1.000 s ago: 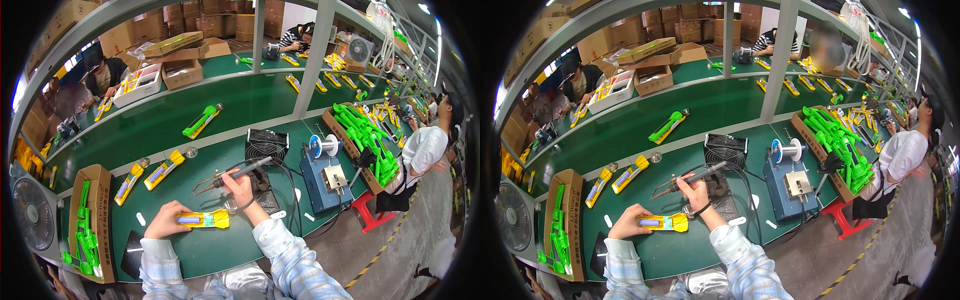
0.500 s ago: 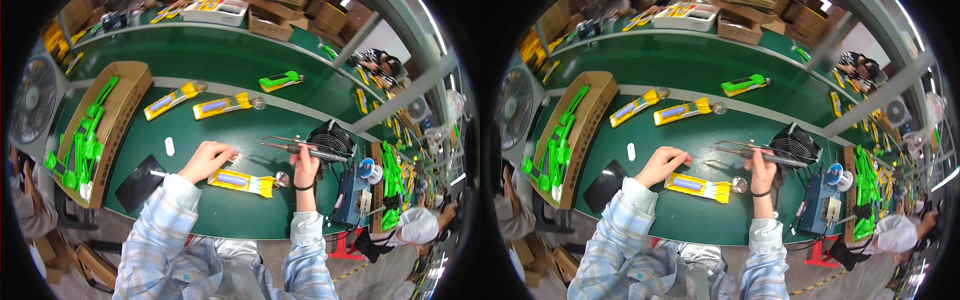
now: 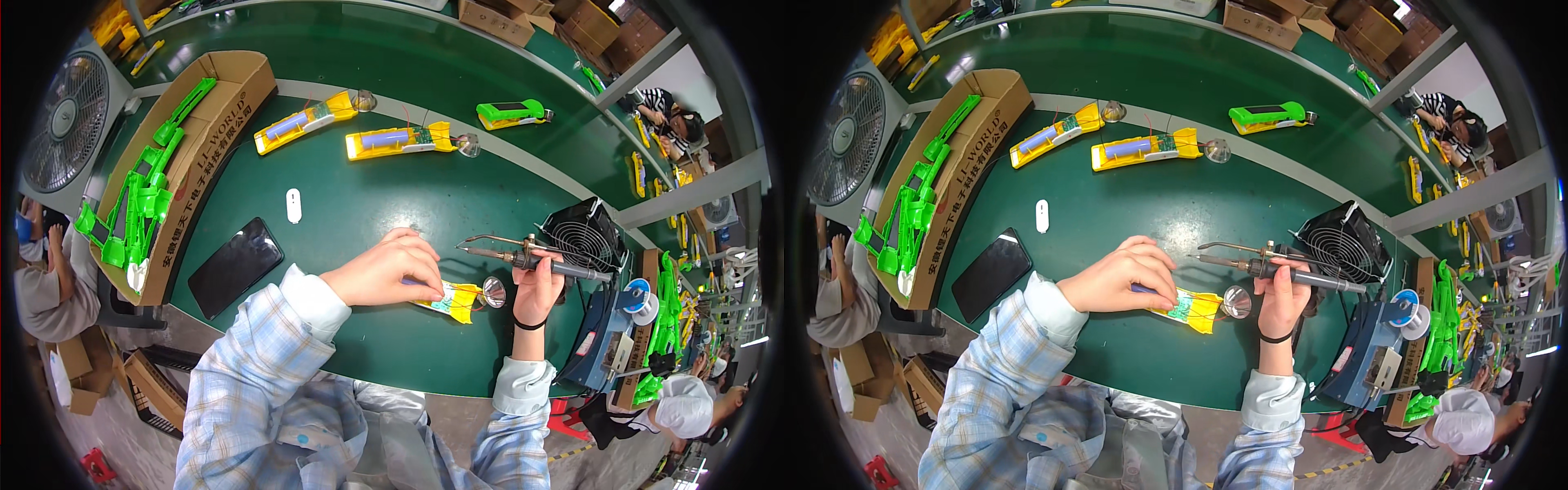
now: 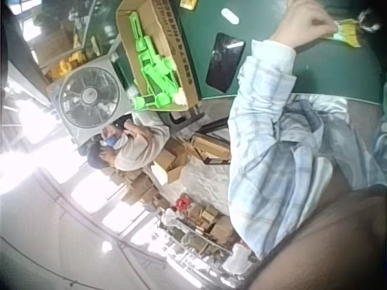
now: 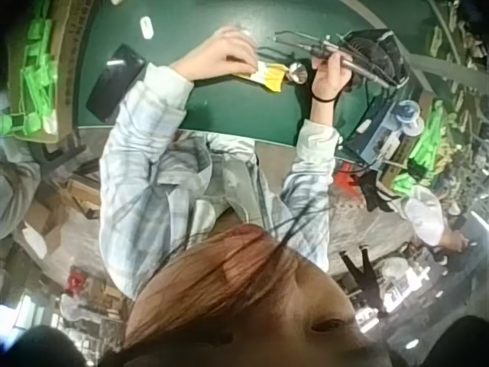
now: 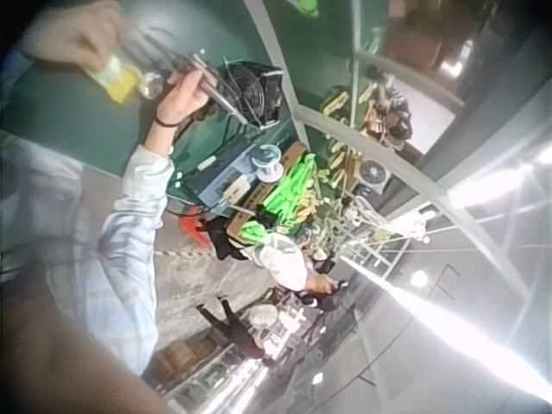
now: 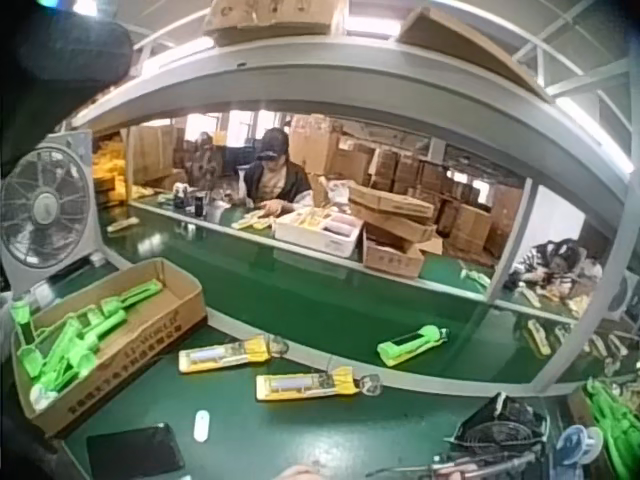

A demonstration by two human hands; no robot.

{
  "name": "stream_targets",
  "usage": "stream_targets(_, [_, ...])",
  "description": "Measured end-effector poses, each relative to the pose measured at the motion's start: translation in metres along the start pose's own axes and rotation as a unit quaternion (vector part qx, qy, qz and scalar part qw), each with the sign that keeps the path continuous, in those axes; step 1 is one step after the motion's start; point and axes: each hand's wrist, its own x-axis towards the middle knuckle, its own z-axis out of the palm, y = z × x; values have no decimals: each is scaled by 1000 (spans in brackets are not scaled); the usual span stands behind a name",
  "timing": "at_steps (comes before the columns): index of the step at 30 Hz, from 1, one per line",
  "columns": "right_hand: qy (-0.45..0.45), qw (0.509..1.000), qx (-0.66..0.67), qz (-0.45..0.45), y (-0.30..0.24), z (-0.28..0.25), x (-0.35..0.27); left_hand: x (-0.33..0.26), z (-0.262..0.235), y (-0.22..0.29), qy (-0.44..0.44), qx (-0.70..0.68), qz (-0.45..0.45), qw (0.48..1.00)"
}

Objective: The person solders wires onto circuit boards and components inside flashlight casings using a soldering iron, fits casing pieces together by hand, and places the assembled flashlights onto the upper conveyor table.

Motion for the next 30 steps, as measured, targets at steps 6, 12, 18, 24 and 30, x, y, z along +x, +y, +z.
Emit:
stream_targets(6, [-15, 999, 21, 19, -3, -6, -6, 3, 5, 0, -8, -10, 2, 1000])
stream_targets(12, [22, 999, -8, -25, -12, -3, -4, 4, 6, -1, 14, -23, -58, 998])
stream_targets(18, [20, 999, -40, -16, -6, -1, -11, -3, 6, 1, 31, 25, -76, 996])
stream_targets(24, [37, 997, -68, -27, -10, -9, -19, -2, 19, -2, 74, 9, -35, 997])
stream_targets(30, [44, 994, -89, -39, -13, 0, -19, -4, 15, 1, 81, 29, -45, 995])
